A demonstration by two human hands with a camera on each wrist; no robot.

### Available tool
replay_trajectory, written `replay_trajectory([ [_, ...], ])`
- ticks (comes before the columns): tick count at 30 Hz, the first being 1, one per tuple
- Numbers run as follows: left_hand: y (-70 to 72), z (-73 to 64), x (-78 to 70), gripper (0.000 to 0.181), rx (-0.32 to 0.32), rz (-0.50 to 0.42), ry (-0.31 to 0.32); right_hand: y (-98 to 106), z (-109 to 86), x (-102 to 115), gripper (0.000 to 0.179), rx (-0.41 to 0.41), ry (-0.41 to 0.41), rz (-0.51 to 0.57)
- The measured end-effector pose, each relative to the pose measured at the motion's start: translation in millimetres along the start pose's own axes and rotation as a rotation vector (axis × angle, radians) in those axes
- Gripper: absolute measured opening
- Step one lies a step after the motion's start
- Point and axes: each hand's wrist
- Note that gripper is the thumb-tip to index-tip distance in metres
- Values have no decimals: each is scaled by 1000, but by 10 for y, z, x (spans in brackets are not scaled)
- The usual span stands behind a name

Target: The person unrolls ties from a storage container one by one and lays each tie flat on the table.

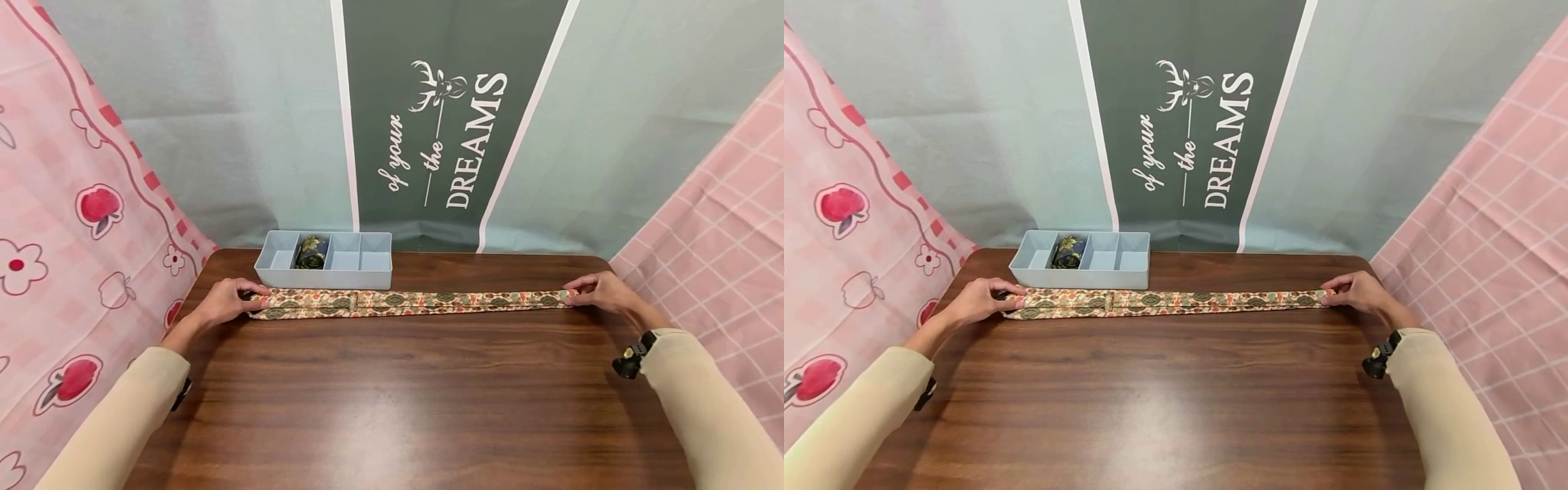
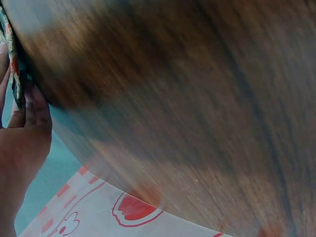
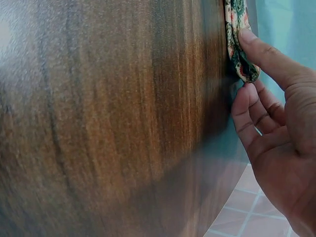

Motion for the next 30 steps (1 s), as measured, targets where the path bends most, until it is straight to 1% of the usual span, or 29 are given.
replay_trajectory([
  [7,-31,-13,25,19,-66,15,-72,27,2,4,43,10,-25,5],
  [10,-18,-23,25,20,-71,15,-71,36,6,15,44,23,-38,14],
  [13,18,-13,24,22,-70,23,-63,45,11,25,46,40,-34,25],
  [16,73,-2,26,22,-77,26,-69,53,23,39,48,22,-1,22],
  [19,135,10,40,23,-94,26,-83,68,40,68,48,-32,53,-11],
  [21,175,18,55,30,-97,24,-69,79,53,98,46,-70,75,-44],
  [26,270,43,65,65,-86,-9,48,104,101,187,52,-100,68,-87],
  [27,287,53,67,70,-85,-6,63,108,111,212,54,-102,73,-103],
  [28,304,64,67,74,-83,-3,72,111,125,232,56,-105,72,-113],
  [30,332,85,56,77,-85,14,70,115,148,281,59,-110,84,-149],
])
Point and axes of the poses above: each hand's wrist, its own z-axis towards the middle knuckle, its own y-axis out of the back of the hand, x = y × z, and after that the axes turned 7 degrees about -x, right-handed
